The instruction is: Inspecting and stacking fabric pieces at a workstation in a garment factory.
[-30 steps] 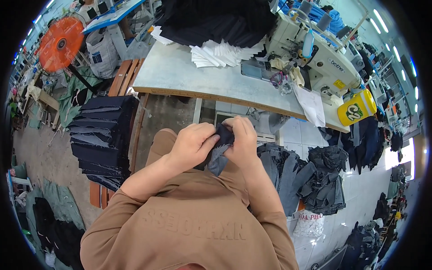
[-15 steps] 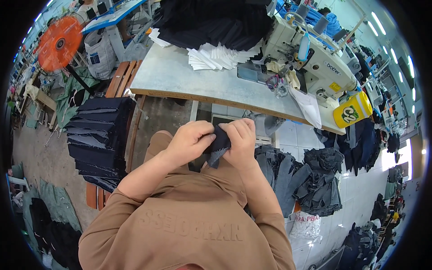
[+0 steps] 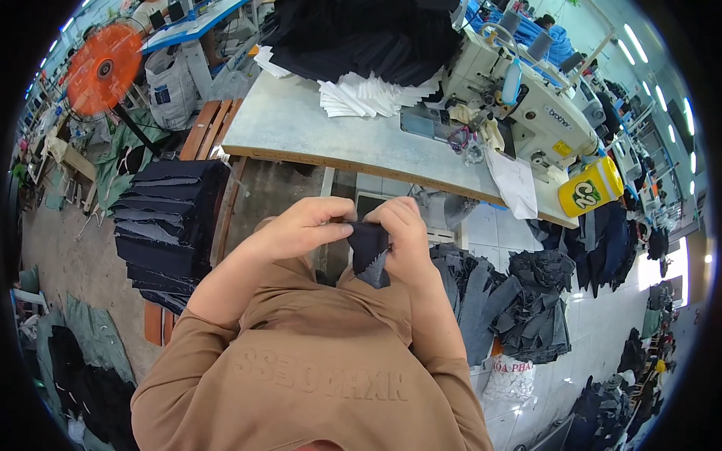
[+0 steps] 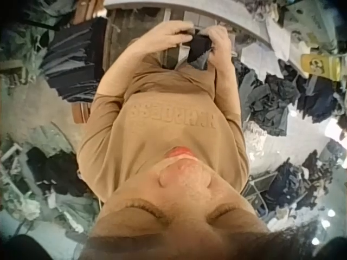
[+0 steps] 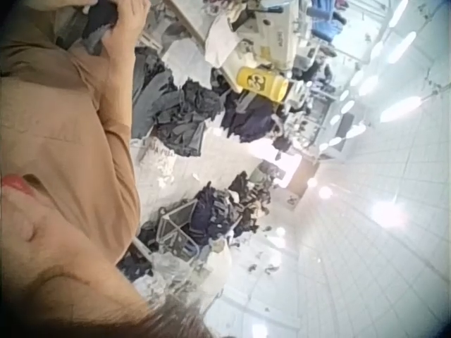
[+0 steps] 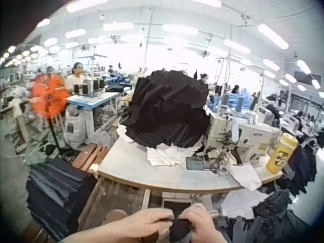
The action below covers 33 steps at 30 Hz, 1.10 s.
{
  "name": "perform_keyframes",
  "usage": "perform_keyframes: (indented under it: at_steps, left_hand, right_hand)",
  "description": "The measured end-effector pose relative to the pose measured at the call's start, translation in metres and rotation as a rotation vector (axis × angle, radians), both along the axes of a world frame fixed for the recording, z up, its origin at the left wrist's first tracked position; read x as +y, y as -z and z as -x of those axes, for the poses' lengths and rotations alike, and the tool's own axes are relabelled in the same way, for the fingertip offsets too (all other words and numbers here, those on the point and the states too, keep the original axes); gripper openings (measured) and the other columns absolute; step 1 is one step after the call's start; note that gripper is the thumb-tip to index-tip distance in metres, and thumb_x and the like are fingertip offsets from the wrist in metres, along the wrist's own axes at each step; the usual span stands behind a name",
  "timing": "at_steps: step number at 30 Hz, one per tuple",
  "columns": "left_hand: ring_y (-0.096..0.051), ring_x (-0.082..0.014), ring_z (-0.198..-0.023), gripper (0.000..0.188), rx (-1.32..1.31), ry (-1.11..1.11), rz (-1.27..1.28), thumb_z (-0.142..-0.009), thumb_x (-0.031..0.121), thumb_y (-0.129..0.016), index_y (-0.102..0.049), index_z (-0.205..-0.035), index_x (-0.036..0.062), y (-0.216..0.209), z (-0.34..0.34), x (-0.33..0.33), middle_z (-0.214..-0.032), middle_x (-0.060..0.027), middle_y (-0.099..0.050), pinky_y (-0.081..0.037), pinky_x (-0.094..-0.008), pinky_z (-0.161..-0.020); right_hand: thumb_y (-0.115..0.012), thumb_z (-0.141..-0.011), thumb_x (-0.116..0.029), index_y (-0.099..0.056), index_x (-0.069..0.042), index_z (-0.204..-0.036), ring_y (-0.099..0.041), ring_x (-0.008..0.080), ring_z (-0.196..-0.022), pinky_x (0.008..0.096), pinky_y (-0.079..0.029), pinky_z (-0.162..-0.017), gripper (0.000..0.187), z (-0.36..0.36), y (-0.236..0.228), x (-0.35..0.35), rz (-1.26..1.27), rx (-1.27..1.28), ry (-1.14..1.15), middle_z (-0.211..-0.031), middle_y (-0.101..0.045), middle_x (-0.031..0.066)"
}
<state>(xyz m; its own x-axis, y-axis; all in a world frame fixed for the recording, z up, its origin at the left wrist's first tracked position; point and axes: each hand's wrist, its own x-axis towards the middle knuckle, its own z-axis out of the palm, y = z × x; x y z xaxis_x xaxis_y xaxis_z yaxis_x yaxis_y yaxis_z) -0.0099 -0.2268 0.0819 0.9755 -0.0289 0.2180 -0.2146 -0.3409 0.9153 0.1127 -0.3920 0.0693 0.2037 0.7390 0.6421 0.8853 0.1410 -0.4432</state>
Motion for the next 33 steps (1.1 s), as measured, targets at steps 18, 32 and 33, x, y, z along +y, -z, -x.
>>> perform_keyframes:
  at_steps: [18,32,33]
  left_hand:
    - [-0.051,-0.0116,-0.07,0.018,-0.044,0.09,0.154,-0.08,0.015,-0.061,-0.053,-0.089,0.0023,0.01,0.009,0.016,-0.075,-0.0054,-0.055,-0.043,-0.0272,-0.062]
    - [-0.043,-0.0087,-0.064,0.015,0.051,0.164,0.213,-0.085,0.012,-0.059,-0.054,-0.077,0.0006,0.022,0.01,0.004,-0.064,-0.003,-0.045,-0.036,-0.0268,-0.057]
    - [-0.043,-0.0087,-0.064,0.015,0.053,0.164,0.214,-0.085,0.012,-0.059,-0.054,-0.077,0.0006,0.025,0.01,0.006,-0.064,-0.003,-0.045,-0.036,-0.0268,-0.057]
  right_hand:
    - [-0.063,-0.079,-0.002,-0.057,0.002,-0.086,-0.052,0.0108,-0.076,0.0217,-0.042,-0.058,0.009,0.017,0.005,-0.009,0.118,0.811,-0.091,-0.081,-0.051,0.0051]
    - [-0.061,-0.082,-0.007,-0.058,-0.001,-0.086,-0.05,0.0174,-0.072,0.0264,-0.038,-0.06,0.008,0.019,0.006,-0.008,0.215,0.506,-0.213,-0.078,-0.051,0.0069]
    - [-0.061,-0.082,-0.007,-0.058,-0.001,-0.086,-0.05,0.0174,-0.072,0.0264,-0.038,-0.06,0.008,0.02,0.006,-0.008,0.239,0.507,-0.213,-0.078,-0.051,0.0069]
